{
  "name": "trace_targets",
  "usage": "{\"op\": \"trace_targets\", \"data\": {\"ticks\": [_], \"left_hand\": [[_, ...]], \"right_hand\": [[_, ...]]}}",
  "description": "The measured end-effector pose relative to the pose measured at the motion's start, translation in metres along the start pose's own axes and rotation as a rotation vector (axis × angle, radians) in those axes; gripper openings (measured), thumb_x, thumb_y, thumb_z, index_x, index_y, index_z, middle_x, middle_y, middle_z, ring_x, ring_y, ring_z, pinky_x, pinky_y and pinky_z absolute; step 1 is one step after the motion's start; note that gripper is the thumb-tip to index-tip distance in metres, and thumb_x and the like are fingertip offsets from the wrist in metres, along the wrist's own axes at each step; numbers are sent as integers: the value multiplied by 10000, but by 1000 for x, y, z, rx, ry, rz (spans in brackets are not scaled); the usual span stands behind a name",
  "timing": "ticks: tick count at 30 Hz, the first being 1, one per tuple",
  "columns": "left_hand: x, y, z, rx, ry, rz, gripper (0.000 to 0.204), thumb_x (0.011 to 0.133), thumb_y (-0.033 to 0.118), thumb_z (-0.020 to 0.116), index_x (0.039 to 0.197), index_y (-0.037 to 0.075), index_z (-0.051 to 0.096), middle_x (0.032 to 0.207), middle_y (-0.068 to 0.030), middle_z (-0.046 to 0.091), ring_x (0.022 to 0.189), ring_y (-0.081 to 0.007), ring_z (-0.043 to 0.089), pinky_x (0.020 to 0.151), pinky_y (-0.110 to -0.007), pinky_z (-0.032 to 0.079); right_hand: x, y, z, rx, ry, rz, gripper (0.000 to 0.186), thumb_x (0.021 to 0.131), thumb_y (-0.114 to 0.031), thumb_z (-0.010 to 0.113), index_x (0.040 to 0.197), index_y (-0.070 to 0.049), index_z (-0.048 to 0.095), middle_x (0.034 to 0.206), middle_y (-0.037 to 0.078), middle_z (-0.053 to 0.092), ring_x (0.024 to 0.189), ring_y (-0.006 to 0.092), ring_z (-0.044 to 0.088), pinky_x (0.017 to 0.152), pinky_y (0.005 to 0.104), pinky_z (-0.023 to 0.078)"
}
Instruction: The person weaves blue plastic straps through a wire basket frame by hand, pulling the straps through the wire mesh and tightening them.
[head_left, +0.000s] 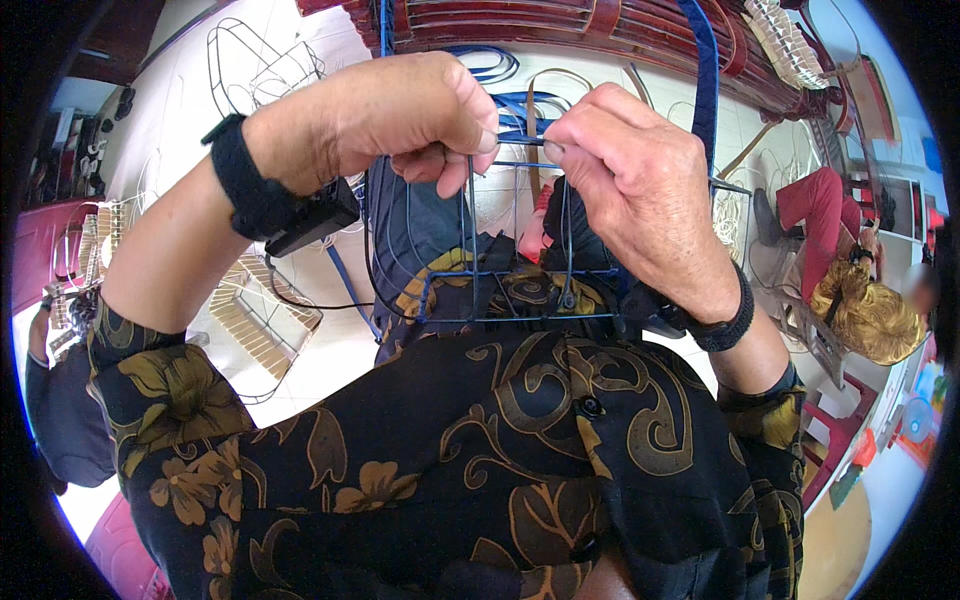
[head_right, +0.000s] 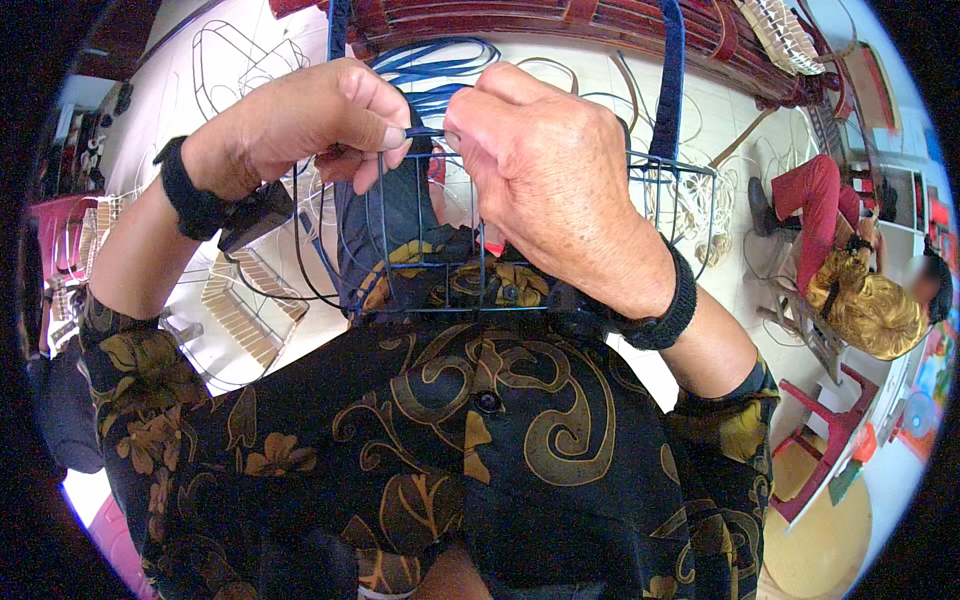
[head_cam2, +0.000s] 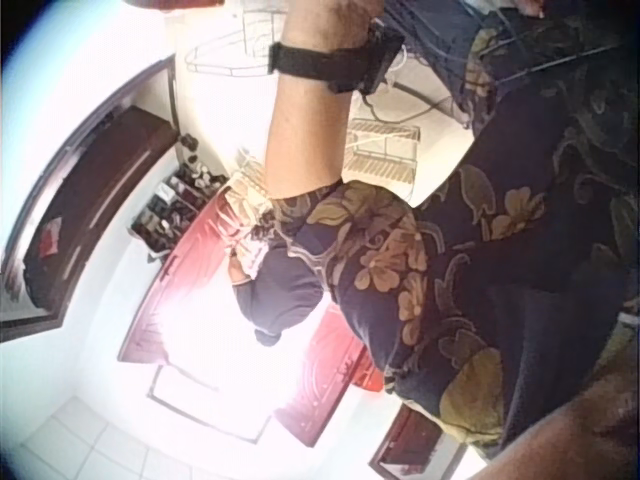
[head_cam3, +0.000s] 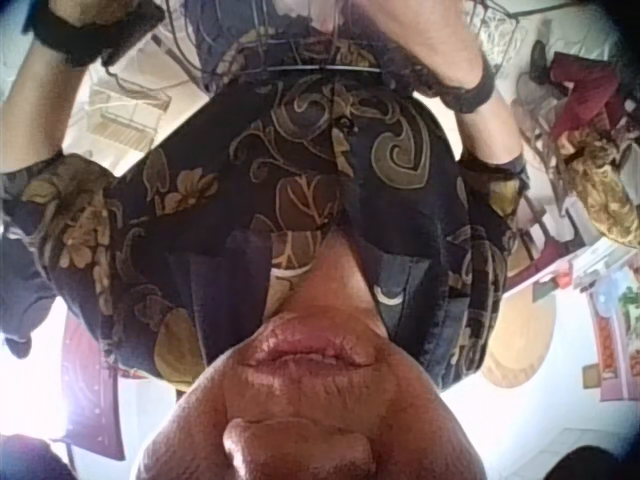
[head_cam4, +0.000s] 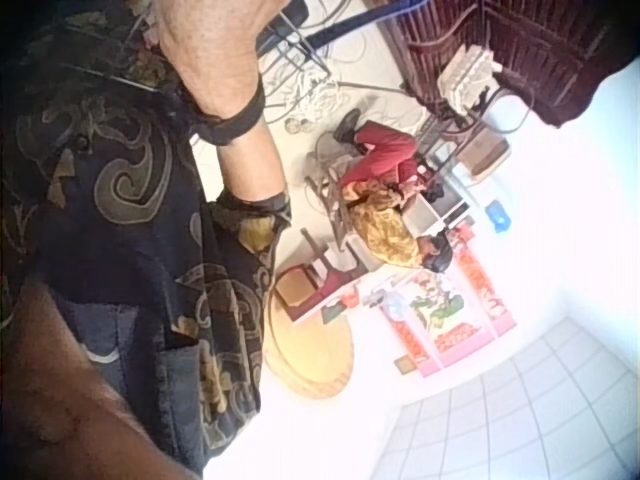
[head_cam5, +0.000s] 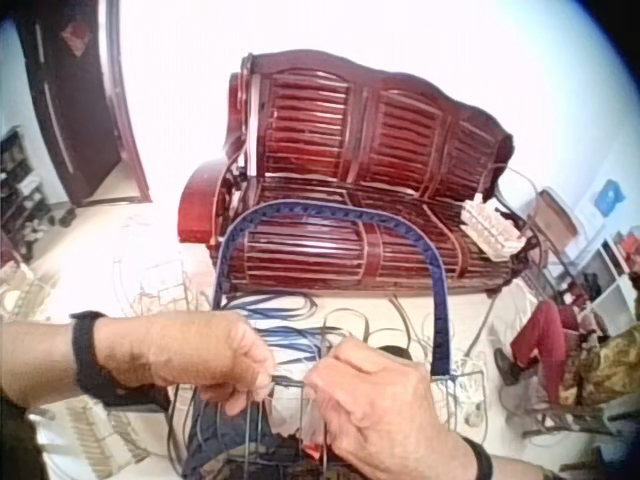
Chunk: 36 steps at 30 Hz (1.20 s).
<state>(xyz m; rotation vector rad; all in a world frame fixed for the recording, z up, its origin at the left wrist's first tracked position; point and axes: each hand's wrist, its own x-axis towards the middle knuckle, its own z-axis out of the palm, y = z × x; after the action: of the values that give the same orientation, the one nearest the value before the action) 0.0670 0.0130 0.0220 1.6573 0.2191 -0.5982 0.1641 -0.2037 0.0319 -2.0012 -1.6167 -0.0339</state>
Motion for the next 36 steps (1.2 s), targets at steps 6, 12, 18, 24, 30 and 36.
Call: {"op": "trace_targets", "data": {"ticks": [6,12,18,24,30,36], "left_hand": [[-2,-1,0,-13,20,2,202,916,229,642,824,55,685,603,-57,645,428,-44,471,420,-201,315],[-2,0,-9,-176,-57,-26,231,940,253,626,867,39,676,641,-89,675,419,-47,456,409,-200,299],[2,-1,-4,-101,-22,15,224,954,231,602,867,37,674,669,-106,691,428,-61,510,409,-189,328],[2,2,-10,-133,-65,-67,265,971,239,592,876,14,695,702,-124,708,445,-89,572,398,-204,366],[26,-4,-26,-166,-282,4,301,976,237,621,928,-47,707,756,-148,724,541,-170,680,445,-234,489],[38,-22,-28,-356,-355,22,286,937,231,694,923,-55,702,785,-145,727,592,-211,709,449,-246,504]], "right_hand": [[-5,-1,3,-112,35,-142,144,762,4,717,902,-27,701,765,74,587,681,241,629,588,346,494],[-7,7,6,-270,108,-336,149,715,-148,648,859,-112,656,740,11,469,666,190,569,598,332,468],[-10,8,10,-275,130,-316,146,715,-148,650,858,-119,663,736,6,475,676,181,581,629,329,472],[-11,4,6,-237,75,-283,177,691,-78,701,867,-84,702,741,18,554,703,204,616,646,338,489],[-11,0,7,-284,78,-326,143,713,-137,696,841,-91,651,769,21,521,735,204,583,692,333,471],[-15,-2,8,-332,68,-325,129,741,-160,675,840,-99,618,792,18,495,768,190,562,747,332,458]]}}
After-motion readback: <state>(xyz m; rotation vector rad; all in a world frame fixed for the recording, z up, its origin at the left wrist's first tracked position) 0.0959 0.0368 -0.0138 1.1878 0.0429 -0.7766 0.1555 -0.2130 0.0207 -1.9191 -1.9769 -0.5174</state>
